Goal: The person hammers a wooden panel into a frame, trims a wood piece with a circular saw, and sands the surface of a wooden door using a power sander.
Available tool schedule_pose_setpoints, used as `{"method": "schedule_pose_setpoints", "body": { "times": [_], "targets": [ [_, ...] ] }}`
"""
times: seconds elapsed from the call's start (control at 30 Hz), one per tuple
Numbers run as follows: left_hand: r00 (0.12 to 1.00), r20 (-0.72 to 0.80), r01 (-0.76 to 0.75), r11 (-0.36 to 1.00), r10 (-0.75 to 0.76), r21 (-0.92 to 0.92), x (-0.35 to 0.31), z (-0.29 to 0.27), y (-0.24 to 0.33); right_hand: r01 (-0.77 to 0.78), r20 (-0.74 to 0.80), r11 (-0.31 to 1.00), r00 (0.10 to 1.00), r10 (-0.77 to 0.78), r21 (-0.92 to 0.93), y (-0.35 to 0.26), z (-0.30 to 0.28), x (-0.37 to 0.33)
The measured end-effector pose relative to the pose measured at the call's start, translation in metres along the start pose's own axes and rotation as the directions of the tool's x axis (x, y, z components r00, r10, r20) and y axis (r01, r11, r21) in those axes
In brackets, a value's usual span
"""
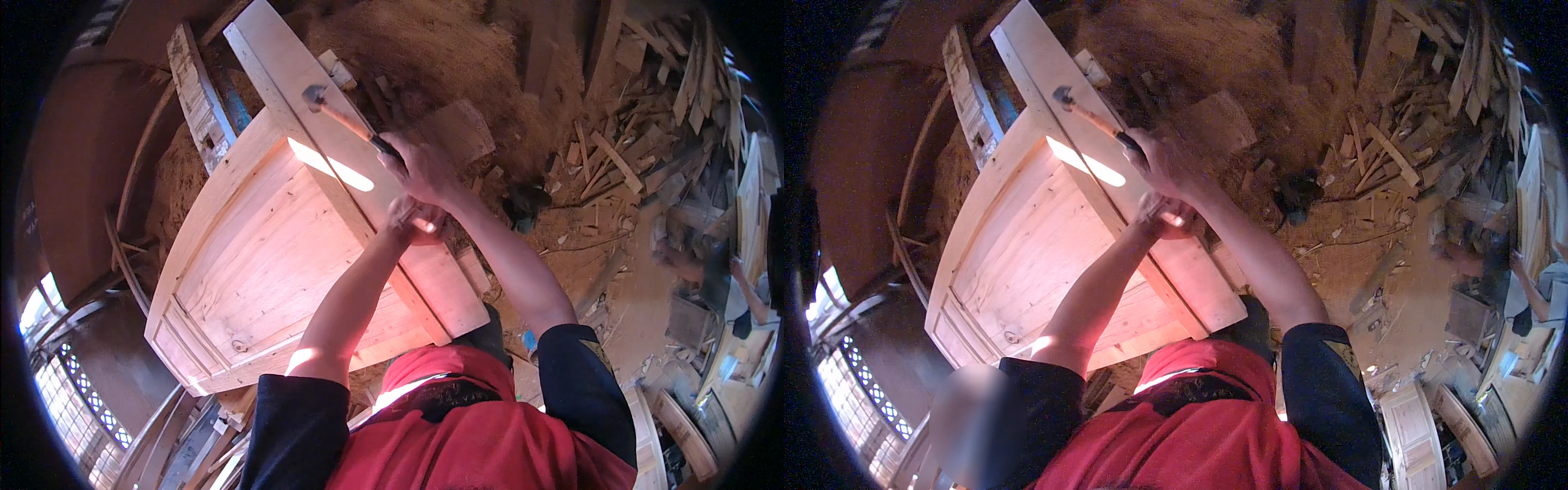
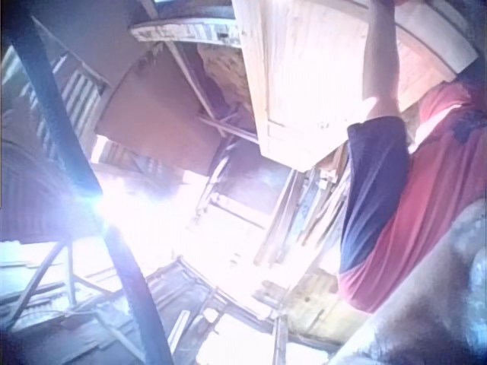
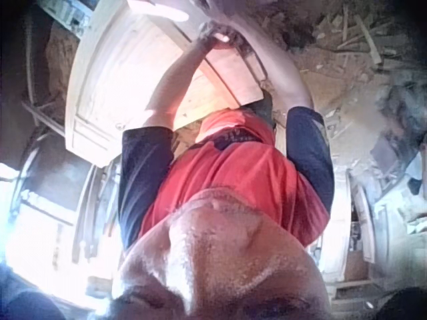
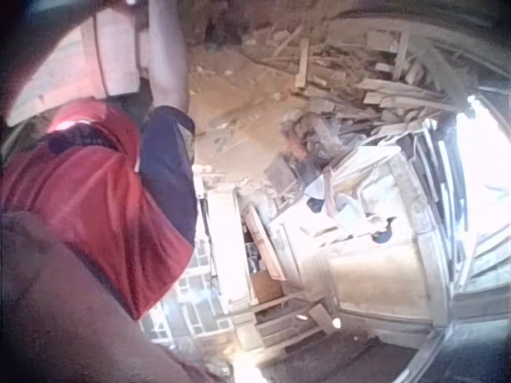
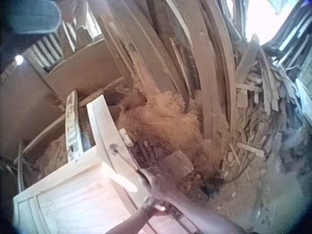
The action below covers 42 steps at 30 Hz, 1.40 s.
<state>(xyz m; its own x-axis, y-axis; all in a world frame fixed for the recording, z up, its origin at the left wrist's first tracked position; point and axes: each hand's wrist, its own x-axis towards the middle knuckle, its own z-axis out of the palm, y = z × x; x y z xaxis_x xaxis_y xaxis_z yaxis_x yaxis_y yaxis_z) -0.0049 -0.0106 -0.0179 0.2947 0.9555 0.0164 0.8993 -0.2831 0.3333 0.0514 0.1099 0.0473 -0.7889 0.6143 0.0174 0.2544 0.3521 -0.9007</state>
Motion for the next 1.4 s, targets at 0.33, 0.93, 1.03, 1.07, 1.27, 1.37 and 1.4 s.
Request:
{"method": "schedule_pose_setpoints", "body": {
  "times": [0.33, 0.93, 1.03, 1.07, 1.27, 1.37, 1.4],
  "targets": [
    [0.965, 0.260, 0.039, 0.998, -0.028, -0.039, 0.009, -0.007, 0.001, -0.346, 0.113, 0.537, 0.901, 0.419, 0.769, 0.008, -0.003, 0.108],
    [0.911, 0.409, 0.065, 0.998, -0.053, -0.015, 0.018, -0.021, 0.006, -0.442, 0.228, 0.599, 0.887, 0.401, 0.668, 0.009, -0.005, 0.122],
    [0.931, 0.362, 0.027, 0.999, -0.033, 0.022, 0.010, -0.016, 0.008, -0.361, 0.137, 0.584, 0.910, 0.392, 0.726, 0.015, -0.007, 0.099],
    [0.930, 0.365, 0.029, 1.000, -0.031, 0.011, 0.006, -0.008, 0.002, -0.371, 0.142, 0.582, 0.905, 0.401, 0.724, 0.019, -0.012, 0.092],
    [0.898, 0.424, 0.030, 0.980, -0.113, 0.196, 0.010, -0.006, 0.007, -0.289, -0.049, 0.702, 0.907, 0.419, 0.651, 0.045, -0.049, -0.036],
    [0.870, 0.475, 0.074, 0.988, -0.131, 0.138, 0.021, -0.031, 0.016, -0.338, -0.108, 0.725, 0.864, 0.492, 0.601, 0.054, -0.070, -0.103],
    [0.871, 0.474, 0.071, 0.988, -0.130, 0.139, 0.021, -0.034, 0.016, -0.359, -0.132, 0.735, 0.846, 0.516, 0.575, 0.053, -0.073, -0.120]
  ]
}}
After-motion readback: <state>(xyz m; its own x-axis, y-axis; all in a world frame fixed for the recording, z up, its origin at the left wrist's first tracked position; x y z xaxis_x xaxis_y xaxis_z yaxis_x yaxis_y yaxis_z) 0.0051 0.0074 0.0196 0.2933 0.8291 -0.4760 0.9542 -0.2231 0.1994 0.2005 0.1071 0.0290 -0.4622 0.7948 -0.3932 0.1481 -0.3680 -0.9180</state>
